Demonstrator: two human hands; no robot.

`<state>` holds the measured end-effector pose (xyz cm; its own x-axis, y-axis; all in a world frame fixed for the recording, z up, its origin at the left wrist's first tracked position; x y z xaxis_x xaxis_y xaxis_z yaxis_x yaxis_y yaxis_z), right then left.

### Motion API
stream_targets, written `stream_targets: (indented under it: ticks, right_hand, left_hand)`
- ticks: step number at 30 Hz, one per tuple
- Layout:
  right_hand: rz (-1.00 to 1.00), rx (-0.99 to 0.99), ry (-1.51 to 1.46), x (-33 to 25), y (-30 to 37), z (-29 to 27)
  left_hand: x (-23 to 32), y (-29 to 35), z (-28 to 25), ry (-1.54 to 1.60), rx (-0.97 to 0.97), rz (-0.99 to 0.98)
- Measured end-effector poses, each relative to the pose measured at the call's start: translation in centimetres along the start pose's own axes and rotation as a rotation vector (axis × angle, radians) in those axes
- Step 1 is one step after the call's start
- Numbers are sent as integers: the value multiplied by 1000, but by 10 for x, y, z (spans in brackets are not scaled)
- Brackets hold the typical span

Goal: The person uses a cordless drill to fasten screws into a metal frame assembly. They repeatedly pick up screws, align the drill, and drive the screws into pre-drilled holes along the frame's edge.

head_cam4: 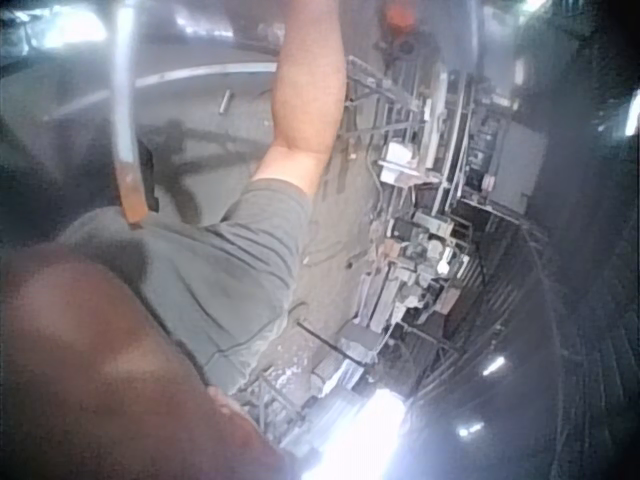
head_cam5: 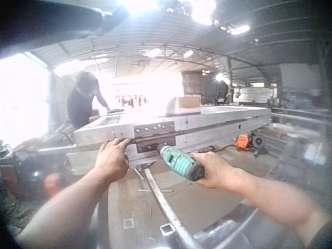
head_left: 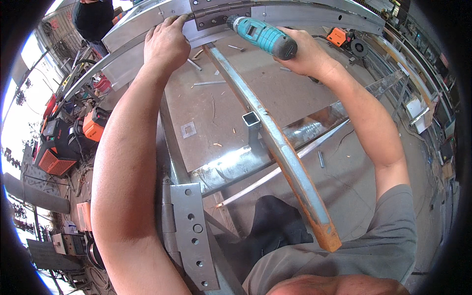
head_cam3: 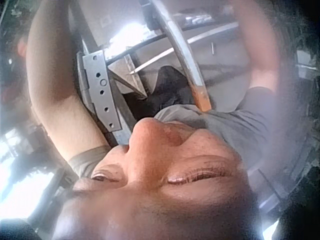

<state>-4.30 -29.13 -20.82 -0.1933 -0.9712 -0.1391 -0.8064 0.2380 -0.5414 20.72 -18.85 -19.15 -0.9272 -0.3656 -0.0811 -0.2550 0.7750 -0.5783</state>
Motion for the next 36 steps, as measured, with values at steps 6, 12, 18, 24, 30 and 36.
stream_targets:
  ticks: [6,12,18,24,30,36]
  right_hand:
    - [0,2,23,-5,1,-3]
    - [-30,38,59,-5,0,-1]
    - [78,-27,137,-4,1,6]
    - [61,-39,221,-2,1,4]
    - [-43,203,283,-5,7,3]
    - [-73,167,245,-3,4,2]
  left_hand:
    - [2,2,-2,1,0,-16]
    - [-2,-2,4,-39,-16,-5]
    - [-3,1,7,-75,-4,-10]
    - [0,3,1,23,4,-18]
    - [2,4,-1,-1,12,-27]
    - [1,3,-1,21,-1,-26]
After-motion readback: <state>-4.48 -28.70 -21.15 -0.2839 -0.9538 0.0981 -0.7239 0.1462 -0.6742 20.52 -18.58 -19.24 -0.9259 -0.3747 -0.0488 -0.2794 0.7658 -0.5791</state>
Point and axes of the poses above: each hand's wrist, its own y-axis away from the middle knuckle, its own z-axis out of the palm, x = y × z, the point moved 7 cm from there along -y, towards the middle knuckle, and after that the axes turned 7 degrees about -x, right-handed, at the moved point
